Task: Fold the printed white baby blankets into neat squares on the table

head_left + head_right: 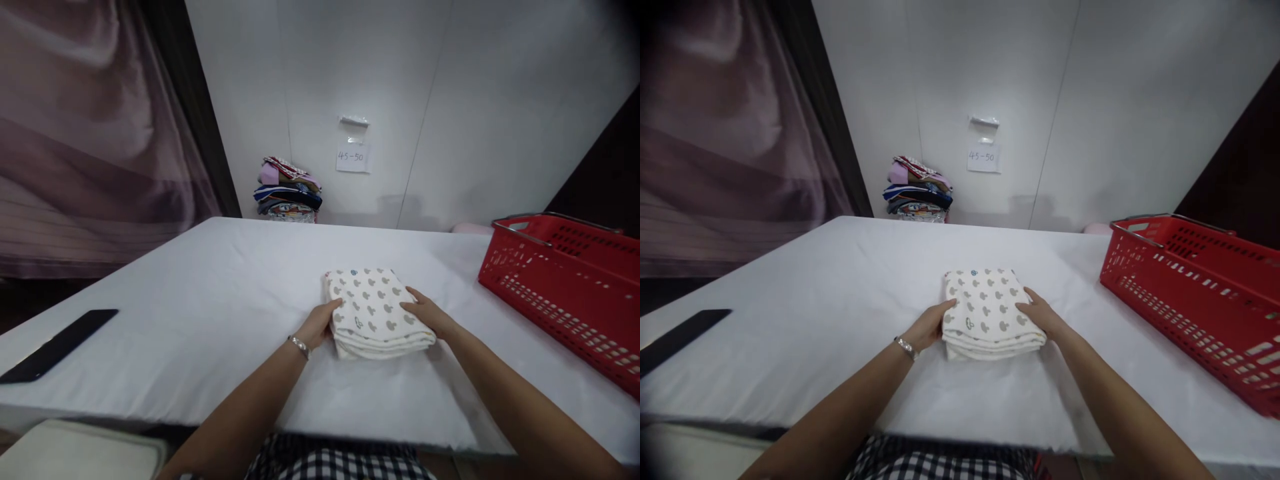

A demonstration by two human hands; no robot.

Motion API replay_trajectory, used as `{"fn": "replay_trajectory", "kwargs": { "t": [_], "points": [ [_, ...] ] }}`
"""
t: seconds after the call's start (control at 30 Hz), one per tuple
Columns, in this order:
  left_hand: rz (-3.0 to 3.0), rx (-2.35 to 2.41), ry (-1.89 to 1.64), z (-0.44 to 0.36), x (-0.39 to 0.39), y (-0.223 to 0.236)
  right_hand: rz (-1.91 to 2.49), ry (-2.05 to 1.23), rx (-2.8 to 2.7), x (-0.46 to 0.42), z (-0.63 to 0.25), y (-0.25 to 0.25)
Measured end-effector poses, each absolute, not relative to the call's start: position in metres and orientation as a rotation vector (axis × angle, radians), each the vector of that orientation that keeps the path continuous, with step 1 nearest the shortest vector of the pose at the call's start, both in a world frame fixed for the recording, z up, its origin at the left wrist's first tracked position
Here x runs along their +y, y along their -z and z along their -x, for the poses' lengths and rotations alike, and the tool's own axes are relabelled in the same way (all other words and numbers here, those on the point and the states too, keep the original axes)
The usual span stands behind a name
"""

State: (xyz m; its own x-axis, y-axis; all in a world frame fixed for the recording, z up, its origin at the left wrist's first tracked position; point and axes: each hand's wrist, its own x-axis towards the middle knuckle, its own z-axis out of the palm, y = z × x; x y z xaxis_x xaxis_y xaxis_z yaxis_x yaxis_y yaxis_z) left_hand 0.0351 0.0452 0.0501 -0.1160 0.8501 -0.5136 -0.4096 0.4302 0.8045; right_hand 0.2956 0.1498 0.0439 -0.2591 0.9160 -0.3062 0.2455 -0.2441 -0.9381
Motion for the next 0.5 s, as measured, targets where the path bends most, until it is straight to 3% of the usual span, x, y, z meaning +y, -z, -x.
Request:
{"fn": "replay_trajectory", "kwargs": {
  "t": [0.2, 0.5],
  "points": [
    [-0.757, 1.464, -1.286, -0.044, 0.055, -0.047, 1.577, -0.683, -2.176, 0.137, -0.275, -0.075],
    [-1.294, 1.872, -1.088, -0.057, 0.051, -0.066, 1.418, -0.037, -2.726, 0.089, -0.222, -0.096]
  ]
}}
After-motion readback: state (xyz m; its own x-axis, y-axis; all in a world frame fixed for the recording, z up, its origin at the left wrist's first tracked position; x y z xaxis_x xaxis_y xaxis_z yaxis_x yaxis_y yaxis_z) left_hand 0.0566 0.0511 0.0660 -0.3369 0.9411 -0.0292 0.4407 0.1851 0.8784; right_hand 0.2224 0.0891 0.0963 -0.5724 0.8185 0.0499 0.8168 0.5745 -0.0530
